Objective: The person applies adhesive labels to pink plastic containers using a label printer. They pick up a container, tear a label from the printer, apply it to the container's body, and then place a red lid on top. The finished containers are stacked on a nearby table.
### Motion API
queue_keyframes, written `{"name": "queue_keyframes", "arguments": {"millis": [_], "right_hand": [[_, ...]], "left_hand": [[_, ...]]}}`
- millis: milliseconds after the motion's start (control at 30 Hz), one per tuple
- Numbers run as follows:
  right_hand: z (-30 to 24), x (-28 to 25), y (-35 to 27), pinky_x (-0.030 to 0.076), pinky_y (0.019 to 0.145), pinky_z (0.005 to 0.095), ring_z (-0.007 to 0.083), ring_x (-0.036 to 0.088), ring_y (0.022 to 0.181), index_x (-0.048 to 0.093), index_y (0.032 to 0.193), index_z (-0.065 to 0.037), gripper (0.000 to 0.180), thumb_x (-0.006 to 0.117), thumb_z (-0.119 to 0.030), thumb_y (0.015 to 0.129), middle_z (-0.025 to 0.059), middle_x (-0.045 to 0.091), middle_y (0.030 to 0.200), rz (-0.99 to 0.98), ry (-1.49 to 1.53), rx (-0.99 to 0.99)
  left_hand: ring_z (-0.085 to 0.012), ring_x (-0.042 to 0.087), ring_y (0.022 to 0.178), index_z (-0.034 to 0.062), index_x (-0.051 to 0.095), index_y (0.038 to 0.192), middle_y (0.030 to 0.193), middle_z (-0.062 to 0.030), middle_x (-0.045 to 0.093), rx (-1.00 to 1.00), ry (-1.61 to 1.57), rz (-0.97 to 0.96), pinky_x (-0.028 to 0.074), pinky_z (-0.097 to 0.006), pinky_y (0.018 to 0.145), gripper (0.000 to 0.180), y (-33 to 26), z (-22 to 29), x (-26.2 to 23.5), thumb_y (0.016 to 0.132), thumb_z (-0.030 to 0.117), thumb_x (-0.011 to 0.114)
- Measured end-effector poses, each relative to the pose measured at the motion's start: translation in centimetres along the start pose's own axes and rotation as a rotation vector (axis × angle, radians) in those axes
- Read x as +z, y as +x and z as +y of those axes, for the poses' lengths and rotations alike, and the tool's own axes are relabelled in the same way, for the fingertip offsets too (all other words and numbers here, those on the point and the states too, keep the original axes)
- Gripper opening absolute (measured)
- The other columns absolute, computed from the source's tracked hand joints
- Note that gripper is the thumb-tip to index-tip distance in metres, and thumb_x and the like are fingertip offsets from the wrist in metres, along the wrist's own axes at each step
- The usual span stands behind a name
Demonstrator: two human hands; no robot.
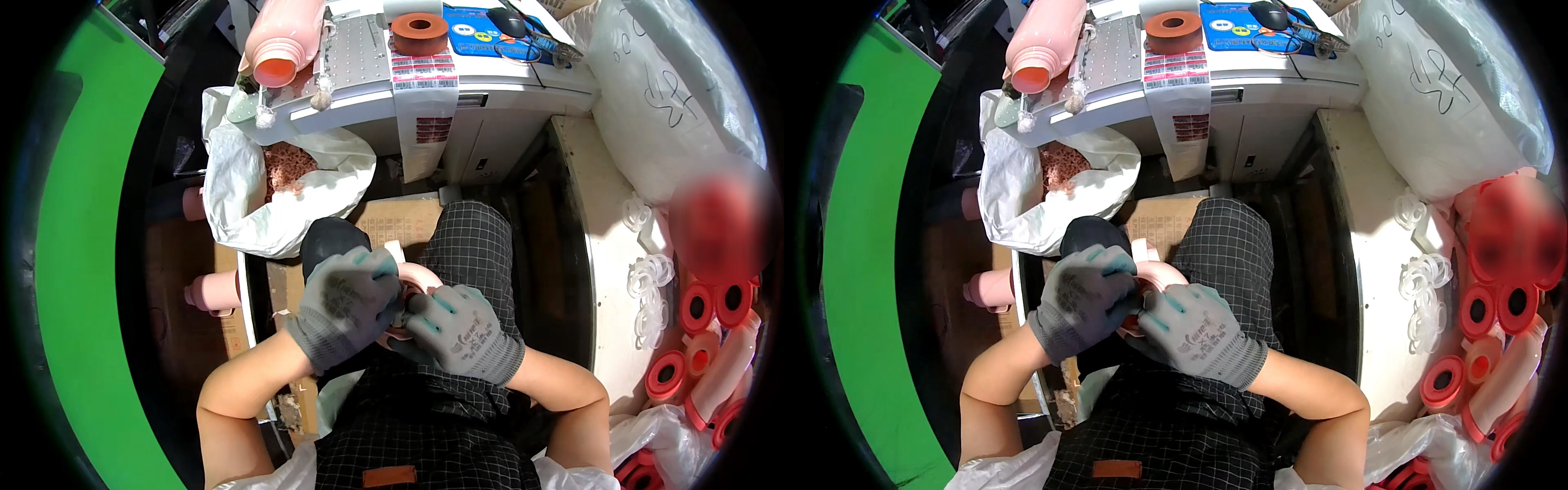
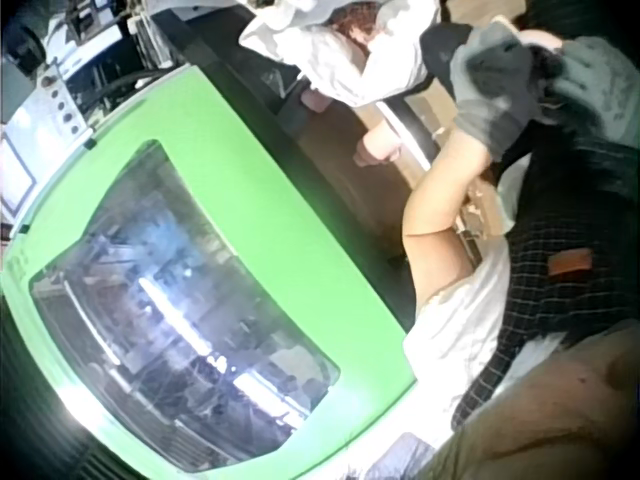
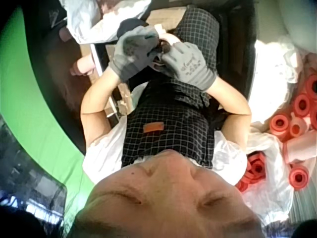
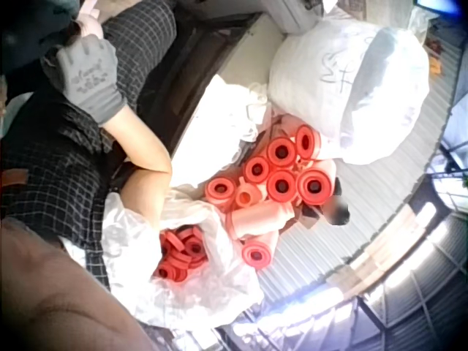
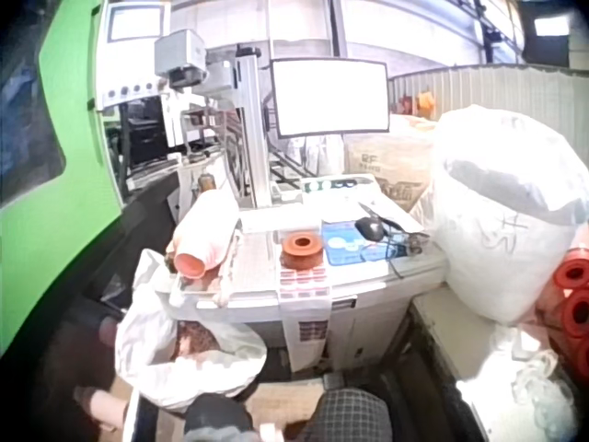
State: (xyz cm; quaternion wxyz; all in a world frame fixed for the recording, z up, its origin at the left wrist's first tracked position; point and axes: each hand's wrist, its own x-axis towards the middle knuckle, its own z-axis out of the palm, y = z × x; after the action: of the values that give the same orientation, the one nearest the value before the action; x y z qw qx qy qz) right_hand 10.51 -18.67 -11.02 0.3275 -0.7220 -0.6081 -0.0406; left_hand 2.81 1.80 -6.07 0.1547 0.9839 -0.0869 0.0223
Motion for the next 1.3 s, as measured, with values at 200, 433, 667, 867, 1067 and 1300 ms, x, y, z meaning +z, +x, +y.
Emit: {"name": "queue_keyframes", "arguments": {"millis": [200,433,667,867,1067,1300], "right_hand": [[0.7,0.3,-0.5,0.054,0.073,0.0407,0.0268,0.067,0.089,0.070,0.101,-0.014,0.027,0.080,-0.035,0.086,0.0057,0.067,0.101,-0.085,0.162,0.069],[5.3,-1.6,0.8,0.053,0.091,0.0306,0.0139,0.064,0.101,0.065,0.128,0.001,0.031,0.065,-0.003,0.097,0.0097,0.068,0.118,0.661,0.774,0.698],[16.8,3.9,6.7,0.053,0.101,0.0340,0.0232,0.058,0.124,0.030,0.158,0.006,0.097,0.089,-0.015,0.084,0.0248,0.052,0.144,0.878,1.003,1.002],[22.6,3.4,9.0,0.060,0.087,0.0331,0.0201,0.070,0.104,0.055,0.138,0.010,0.067,0.087,-0.019,0.087,0.0188,0.069,0.123,0.479,1.171,0.855],[21.8,4.6,9.4,0.060,0.082,0.0289,0.0128,0.071,0.090,0.067,0.120,0.007,0.039,0.083,-0.005,0.087,0.0101,0.075,0.103,0.522,1.231,0.785],[20.6,4.4,10.1,0.058,0.080,0.0279,0.0099,0.068,0.089,0.066,0.118,0.003,0.034,0.079,-0.005,0.087,0.0053,0.074,0.100,0.571,1.059,0.788]], "left_hand": [[-0.0269,0.072,0.085,0.0072,0.072,0.097,0.090,-0.0087,0.069,-0.020,0.123,-0.100,0.057,-0.039,0.073,0.022,0.6,0.3,-0.3,0.082,0.023,0.078],[-0.0229,0.065,0.122,-0.0029,0.047,0.149,0.128,-0.0139,0.066,-0.334,-0.996,0.154,0.053,-0.035,0.100,0.070,7.3,-9.1,4.3,0.091,0.018,0.080],[-0.0199,0.066,0.109,-0.0092,0.061,0.136,0.119,-0.0146,0.072,-0.729,-0.794,-0.002,0.055,-0.034,0.090,0.083,21.1,-18.6,12.6,0.077,0.042,0.090],[-0.0164,0.065,0.113,-0.0062,0.064,0.133,0.120,-0.0101,0.072,-0.284,-1.449,0.070,0.049,-0.031,0.103,0.049,14.1,-12.5,7.7,0.091,0.017,0.071],[-0.0291,0.056,0.127,0.0098,0.061,0.136,0.141,-0.0124,0.054,-0.231,-0.114,0.679,0.040,-0.050,0.114,0.066,14.5,-11.0,6.7,0.078,0.031,0.086],[-0.0286,0.059,0.111,0.0143,0.069,0.093,0.104,-0.0007,0.067,0.058,0.182,0.749,0.037,-0.057,0.113,0.021,17.6,-11.0,5.3,0.080,0.028,0.079]]}}
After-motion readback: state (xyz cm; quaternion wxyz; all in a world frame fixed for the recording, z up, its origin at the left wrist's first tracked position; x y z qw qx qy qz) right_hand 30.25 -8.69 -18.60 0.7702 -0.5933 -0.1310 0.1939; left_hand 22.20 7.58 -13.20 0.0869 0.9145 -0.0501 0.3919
